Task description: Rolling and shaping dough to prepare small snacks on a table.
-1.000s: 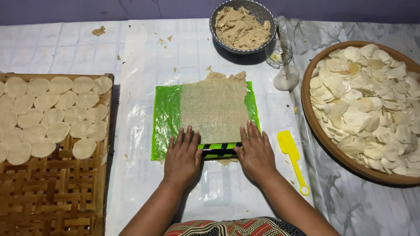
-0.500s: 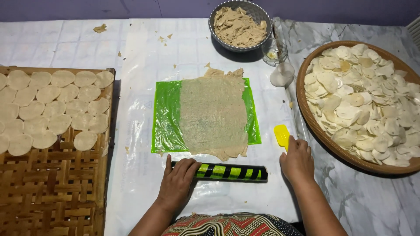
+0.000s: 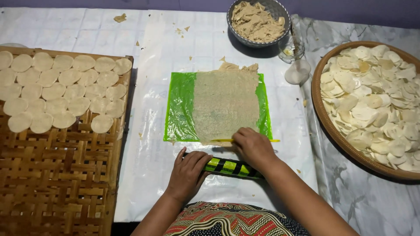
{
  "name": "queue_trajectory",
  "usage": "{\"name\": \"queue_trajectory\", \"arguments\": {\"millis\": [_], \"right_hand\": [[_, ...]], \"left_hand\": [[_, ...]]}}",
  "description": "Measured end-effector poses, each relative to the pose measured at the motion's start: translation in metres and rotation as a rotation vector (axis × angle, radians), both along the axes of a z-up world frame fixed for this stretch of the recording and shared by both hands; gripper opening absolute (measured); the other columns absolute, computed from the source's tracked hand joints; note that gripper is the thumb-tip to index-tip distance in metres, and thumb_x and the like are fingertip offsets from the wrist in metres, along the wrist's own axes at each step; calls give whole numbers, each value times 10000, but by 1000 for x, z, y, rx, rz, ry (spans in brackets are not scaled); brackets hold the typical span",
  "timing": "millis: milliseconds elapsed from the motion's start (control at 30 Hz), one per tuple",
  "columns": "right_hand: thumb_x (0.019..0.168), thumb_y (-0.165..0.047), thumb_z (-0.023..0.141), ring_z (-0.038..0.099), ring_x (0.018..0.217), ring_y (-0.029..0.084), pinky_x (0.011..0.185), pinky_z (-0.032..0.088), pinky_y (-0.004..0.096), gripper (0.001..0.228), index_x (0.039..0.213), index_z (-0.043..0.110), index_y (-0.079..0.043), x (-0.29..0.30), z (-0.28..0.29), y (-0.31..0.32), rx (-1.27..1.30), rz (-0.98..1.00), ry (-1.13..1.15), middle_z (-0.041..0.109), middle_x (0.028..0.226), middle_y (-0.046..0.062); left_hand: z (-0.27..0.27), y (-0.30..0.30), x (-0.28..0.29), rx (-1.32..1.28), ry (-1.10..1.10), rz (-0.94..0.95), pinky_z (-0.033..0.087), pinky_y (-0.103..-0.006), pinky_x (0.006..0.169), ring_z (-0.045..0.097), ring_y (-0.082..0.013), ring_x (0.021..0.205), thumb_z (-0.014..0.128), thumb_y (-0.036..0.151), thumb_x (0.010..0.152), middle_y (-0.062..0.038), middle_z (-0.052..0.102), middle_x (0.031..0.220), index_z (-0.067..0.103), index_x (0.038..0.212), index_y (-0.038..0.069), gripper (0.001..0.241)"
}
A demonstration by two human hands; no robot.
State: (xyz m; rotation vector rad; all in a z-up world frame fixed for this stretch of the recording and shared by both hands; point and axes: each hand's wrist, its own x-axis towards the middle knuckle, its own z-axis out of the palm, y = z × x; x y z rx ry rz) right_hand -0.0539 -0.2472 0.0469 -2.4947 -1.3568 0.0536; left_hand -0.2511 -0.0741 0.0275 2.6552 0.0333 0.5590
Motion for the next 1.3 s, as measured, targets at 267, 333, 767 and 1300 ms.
{"name": "queue_trajectory", "arguments": {"millis": [267,333,767,1300], "right_hand": [[856,-217,737,616,725,219,574,505,364,104,810,715,-126,-8,-21,54,83,177,-135,633,806,4],[854,-204,740,612,713,209,565,507,356,96,802,722,-125,-8,-21,53,71,163,-146,642,794,4],[870,-284,720,635,821,192,651,540,364,95,878,714,-190,35,-9,-46,-200,-3,-174,648,873,-44],[932,-273,689,710,737,194,712,529,349,222,1113,735,-152,50,22,-104,-364,-534,582,793,878,37]], "left_hand": [[0,1,-2,-9,7,-10,256,-513,1197,575,-224,1222,700,252,882,-21,641,1249,608,1290,121,438],[0,0,-2,-11,7,-5,260,-511,1196,579,-218,1218,705,251,876,-13,642,1246,611,1286,126,438],[-1,-1,0,-12,3,21,285,-501,1194,608,-181,1168,749,264,843,21,660,1215,617,1298,148,487],[-4,-1,1,-21,1,16,290,-516,1189,610,-192,1170,759,241,827,15,666,1215,619,1296,158,497]]}}
